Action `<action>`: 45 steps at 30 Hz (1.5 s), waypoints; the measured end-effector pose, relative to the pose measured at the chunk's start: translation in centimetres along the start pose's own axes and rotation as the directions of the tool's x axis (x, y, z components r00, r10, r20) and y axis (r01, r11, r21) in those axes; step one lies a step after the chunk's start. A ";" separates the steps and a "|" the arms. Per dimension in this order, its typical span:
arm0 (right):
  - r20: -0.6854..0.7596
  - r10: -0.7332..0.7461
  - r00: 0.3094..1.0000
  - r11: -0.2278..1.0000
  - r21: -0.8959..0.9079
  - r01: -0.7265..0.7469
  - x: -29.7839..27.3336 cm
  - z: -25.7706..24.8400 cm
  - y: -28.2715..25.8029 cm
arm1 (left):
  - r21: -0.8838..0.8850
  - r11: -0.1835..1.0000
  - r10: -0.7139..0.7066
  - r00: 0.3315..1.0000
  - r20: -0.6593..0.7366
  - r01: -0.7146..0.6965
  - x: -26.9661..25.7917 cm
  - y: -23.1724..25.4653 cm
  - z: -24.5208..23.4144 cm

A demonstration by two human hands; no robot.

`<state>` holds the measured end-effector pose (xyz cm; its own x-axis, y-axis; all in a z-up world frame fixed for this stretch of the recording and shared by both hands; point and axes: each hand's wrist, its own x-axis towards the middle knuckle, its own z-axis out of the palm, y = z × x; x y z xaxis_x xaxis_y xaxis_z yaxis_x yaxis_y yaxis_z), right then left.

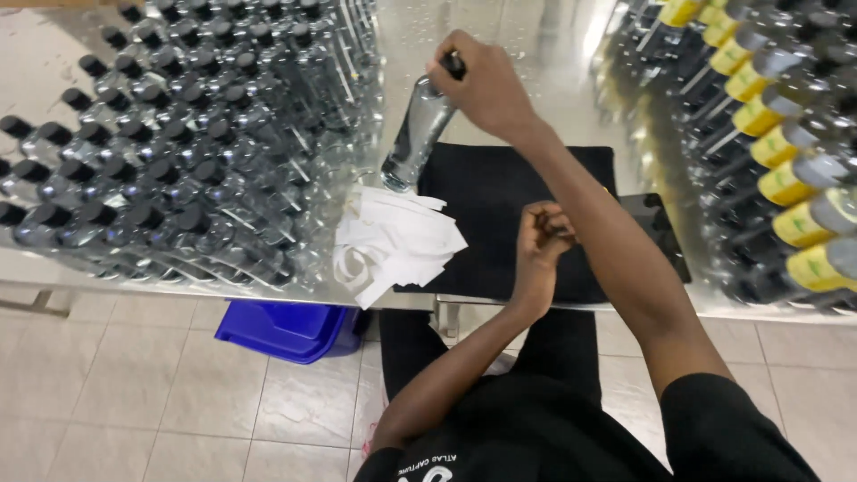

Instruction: Manually applying adhesive labels to plastic bottles at a production table

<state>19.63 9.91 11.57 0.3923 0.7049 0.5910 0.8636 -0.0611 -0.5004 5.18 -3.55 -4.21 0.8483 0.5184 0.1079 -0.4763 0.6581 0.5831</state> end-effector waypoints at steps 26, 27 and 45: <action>0.862 0.489 0.133 0.595 -0.217 -0.774 -7.0 -2.5 15.9 | 0.577 0.747 -0.604 0.701 0.380 0.331 -5.4 1.4 0.3; 0.867 0.483 0.125 0.589 -0.217 -0.778 -6.8 -2.1 15.2 | 0.576 0.743 -0.610 0.701 0.371 0.342 -4.7 3.0 -0.9; 0.370 0.733 0.571 0.678 -0.470 -0.566 -17.3 -5.4 3.5 | 0.806 0.578 -0.165 0.986 -0.036 0.126 -0.6 6.9 -5.3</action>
<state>17.56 -6.29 3.06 0.7398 0.6190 -0.2635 0.5121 -0.7722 -0.3762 0.18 3.62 -4.51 0.9063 0.4222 -0.0187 0.0179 0.0057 0.9998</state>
